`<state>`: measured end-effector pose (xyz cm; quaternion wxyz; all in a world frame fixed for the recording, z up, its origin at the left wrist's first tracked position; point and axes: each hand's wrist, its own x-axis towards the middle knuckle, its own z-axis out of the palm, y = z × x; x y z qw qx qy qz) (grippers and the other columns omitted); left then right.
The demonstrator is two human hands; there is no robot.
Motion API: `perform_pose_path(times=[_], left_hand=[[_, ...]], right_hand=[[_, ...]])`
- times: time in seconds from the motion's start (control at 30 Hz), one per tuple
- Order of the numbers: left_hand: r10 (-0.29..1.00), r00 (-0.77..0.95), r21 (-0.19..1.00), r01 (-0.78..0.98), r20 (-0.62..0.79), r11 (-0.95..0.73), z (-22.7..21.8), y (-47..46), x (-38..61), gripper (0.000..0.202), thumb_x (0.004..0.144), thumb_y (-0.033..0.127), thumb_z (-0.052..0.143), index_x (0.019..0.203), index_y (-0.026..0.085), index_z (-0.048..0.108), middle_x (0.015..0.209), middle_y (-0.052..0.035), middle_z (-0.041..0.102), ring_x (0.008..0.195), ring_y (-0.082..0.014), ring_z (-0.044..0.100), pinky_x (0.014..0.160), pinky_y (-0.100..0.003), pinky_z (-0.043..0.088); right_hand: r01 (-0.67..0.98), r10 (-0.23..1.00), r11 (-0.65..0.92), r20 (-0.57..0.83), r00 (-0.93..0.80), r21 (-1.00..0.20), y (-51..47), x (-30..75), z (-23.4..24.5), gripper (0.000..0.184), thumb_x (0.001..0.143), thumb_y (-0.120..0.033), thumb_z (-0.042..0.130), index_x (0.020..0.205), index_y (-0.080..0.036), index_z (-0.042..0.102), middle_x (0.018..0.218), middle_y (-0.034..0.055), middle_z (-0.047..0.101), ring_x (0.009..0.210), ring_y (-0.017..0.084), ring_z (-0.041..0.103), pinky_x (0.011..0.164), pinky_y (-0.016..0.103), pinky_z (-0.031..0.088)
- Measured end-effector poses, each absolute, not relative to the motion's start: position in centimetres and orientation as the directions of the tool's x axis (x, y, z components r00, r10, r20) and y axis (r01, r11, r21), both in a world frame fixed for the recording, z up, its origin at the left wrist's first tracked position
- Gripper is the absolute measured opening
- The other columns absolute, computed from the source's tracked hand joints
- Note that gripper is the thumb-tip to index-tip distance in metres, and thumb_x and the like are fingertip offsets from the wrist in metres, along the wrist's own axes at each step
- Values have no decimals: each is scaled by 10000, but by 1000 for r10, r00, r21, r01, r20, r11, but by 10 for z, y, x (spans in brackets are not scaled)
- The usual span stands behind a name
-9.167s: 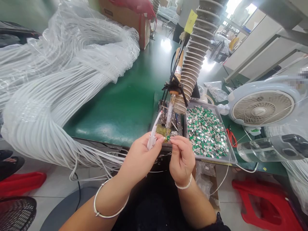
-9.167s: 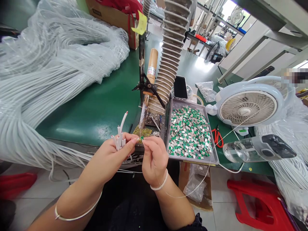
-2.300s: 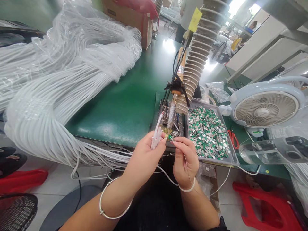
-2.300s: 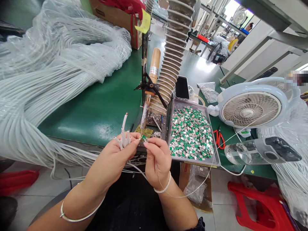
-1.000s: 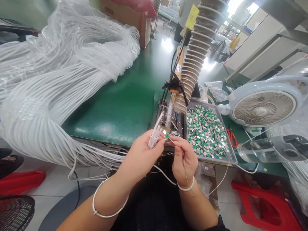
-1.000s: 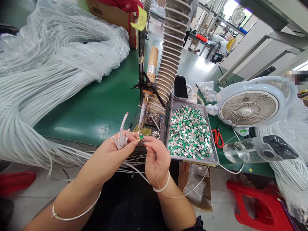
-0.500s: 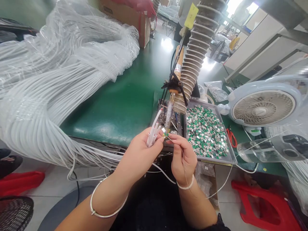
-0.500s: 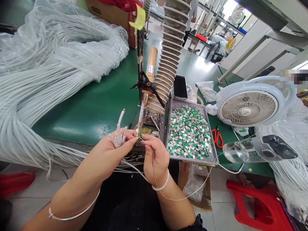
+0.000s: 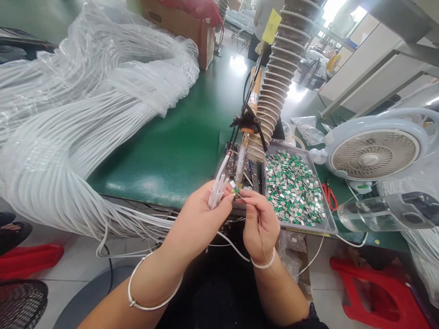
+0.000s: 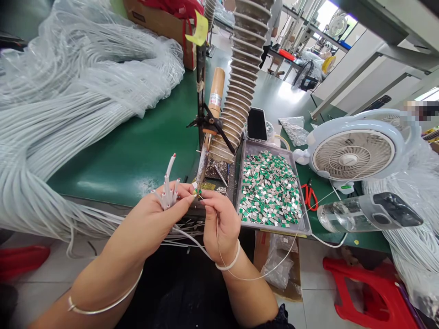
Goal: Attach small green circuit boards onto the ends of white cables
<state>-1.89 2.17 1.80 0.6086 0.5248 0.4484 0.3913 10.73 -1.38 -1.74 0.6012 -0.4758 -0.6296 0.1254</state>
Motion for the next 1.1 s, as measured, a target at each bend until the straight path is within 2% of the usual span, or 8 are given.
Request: perform_pose_path(times=[0.17, 0.3, 0.5, 0.67, 0.77, 0.93, 1.1], left_hand=[[941, 301, 988, 11, -153, 157, 16, 19, -19, 109, 819, 298, 517, 783, 196, 523, 812, 12, 559, 848, -167, 536, 665, -253, 396], [942, 299, 988, 42, -154, 149, 11, 17, -19, 121, 816, 316, 519, 799, 196, 527, 812, 7, 567, 819, -171, 541, 667, -257, 408], [917, 386, 983, 178, -101, 33, 0, 8, -21, 204, 869, 355, 440, 832, 192, 555, 824, -12, 595, 775, -169, 542, 725, -280, 422], [938, 338, 987, 162, -73, 19, -8, -1, -21, 271, 887, 340, 404, 873, 180, 623, 1013, -66, 623, 934, -191, 564, 859, -298, 410], [941, 322, 986, 160, -100, 50, -6, -2, -23, 267, 884, 349, 412, 964, 182, 604, 879, -50, 634, 803, -175, 571, 790, -295, 431], [903, 413, 988, 133, -122, 72, -1, -3, -26, 242, 874, 394, 438, 805, 190, 550, 776, -8, 568, 764, -159, 517, 714, -263, 405], [919, 362, 988, 83, -154, 132, -4, -3, -28, 247, 859, 413, 455, 769, 193, 521, 668, 26, 445, 621, -128, 405, 606, -238, 355]], right_hand=[[437, 767, 503, 618, 172, -746, -16, 108, -17, 230, 859, -70, 451, 970, -216, 590, 992, 53, 657, 969, 164, 612, 844, 357, 520], [448, 792, 474, 589, 158, -758, -20, 109, -21, 200, 871, -102, 436, 960, -209, 581, 993, 72, 652, 929, 177, 621, 792, 370, 538], [490, 781, 454, 597, 183, -744, -26, 115, -23, 210, 854, -79, 447, 947, -211, 582, 946, 57, 626, 939, 175, 589, 822, 384, 496], [519, 779, 443, 601, 182, -731, -35, 117, -21, 219, 847, -77, 446, 962, -218, 568, 927, 58, 593, 900, 178, 577, 781, 382, 494], [518, 797, 455, 591, 125, -724, -38, 115, -18, 217, 839, -71, 452, 955, -215, 566, 876, 51, 580, 843, 169, 577, 731, 356, 502], [494, 824, 465, 563, 63, -735, -39, 109, -15, 199, 829, -74, 479, 934, -211, 578, 833, 42, 578, 785, 148, 577, 666, 299, 507], [427, 856, 422, 507, 104, -800, -44, 116, -15, 161, 813, -94, 539, 892, -210, 616, 791, 28, 595, 744, 139, 573, 648, 285, 489]])
